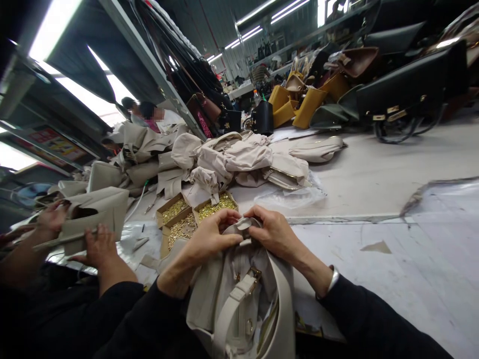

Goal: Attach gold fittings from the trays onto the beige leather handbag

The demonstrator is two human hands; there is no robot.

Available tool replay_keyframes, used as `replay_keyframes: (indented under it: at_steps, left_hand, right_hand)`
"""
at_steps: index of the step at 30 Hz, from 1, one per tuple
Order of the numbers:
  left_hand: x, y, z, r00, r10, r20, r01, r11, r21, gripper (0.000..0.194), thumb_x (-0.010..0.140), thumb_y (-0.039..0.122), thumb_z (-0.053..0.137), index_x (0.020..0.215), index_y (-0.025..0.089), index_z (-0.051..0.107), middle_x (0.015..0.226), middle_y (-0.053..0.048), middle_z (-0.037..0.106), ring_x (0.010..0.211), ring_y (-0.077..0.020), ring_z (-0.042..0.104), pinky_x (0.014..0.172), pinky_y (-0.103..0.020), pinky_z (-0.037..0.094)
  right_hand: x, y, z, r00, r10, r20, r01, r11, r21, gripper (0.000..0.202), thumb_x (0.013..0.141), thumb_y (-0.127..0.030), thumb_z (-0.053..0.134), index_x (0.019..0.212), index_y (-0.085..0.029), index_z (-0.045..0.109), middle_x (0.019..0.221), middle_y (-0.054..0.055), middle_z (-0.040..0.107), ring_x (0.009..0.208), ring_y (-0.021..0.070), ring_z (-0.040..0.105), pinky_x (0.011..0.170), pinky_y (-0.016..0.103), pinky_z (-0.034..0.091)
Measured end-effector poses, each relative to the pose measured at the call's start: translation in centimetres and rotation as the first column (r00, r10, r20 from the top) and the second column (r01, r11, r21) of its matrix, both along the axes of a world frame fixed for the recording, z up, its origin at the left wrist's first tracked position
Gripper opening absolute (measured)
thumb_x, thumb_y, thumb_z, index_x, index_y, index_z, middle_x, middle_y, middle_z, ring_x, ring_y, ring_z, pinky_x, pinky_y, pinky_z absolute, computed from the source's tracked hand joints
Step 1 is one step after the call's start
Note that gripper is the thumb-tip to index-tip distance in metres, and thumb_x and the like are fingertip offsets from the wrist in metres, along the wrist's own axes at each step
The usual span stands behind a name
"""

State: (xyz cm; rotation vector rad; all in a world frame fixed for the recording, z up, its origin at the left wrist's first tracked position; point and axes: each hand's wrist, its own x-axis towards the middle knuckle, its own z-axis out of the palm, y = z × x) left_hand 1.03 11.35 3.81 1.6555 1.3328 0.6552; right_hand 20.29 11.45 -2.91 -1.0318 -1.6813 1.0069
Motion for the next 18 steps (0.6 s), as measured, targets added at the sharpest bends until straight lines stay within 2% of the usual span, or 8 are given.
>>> replay_keyframes:
  at_steps: [3,7,12,18]
  left_hand:
    - [0.6,-0.4,-0.1,0.973,0.029,-0.227,-0.001,0.992,0.126,0.036,0.073,0.017,0.071,0.109,0.021,0.070,0.091,-0.002,0.072,0.085,-0.0204,0.066,0.077,-0.029,0.047]
    - [1.1,-0.5,-0.6,0.950,0.056,-0.307,0.005,0.981,0.193,0.031,0.078,0.018,0.066,0.108,0.023,0.071,0.094,-0.002,0.073,0.088,-0.0213,0.066,0.083,-0.030,0.048]
    - [1.2,-0.5,-0.6,0.957,0.063,-0.283,0.008,0.971,0.240,0.030,0.078,0.014,0.062,0.105,0.022,0.073,0.098,-0.002,0.075,0.093,-0.0214,0.068,0.086,-0.030,0.048]
    - [1.1,0.0,-0.7,0.992,0.088,-0.095,-0.077,0.991,0.110,0.031,0.071,0.011,0.064,0.100,0.016,0.072,0.091,-0.003,0.075,0.086,-0.0194,0.069,0.078,-0.027,0.050]
  right_hand:
    - [0.2,0.2,0.1,0.997,0.045,-0.056,-0.046,0.998,-0.030,0.023,0.084,-0.020,0.066,0.105,-0.022,0.075,0.093,0.000,0.076,0.083,0.0197,0.066,0.075,0.030,0.045]
    - [0.5,0.5,0.1,0.988,0.097,-0.123,-0.104,0.993,-0.052,0.026,0.085,-0.024,0.068,0.109,-0.022,0.076,0.102,0.002,0.078,0.095,0.0230,0.069,0.087,0.033,0.048]
    - [0.7,0.8,-0.3,0.962,0.146,-0.229,-0.175,0.979,-0.109,0.027,0.085,-0.027,0.068,0.110,-0.021,0.077,0.104,0.003,0.079,0.096,0.0242,0.071,0.090,0.036,0.051]
    - [0.3,0.9,-0.9,0.927,0.073,-0.368,-0.144,0.975,-0.171,0.029,0.080,-0.035,0.076,0.104,-0.020,0.080,0.104,0.007,0.079,0.100,0.0257,0.070,0.096,0.040,0.051]
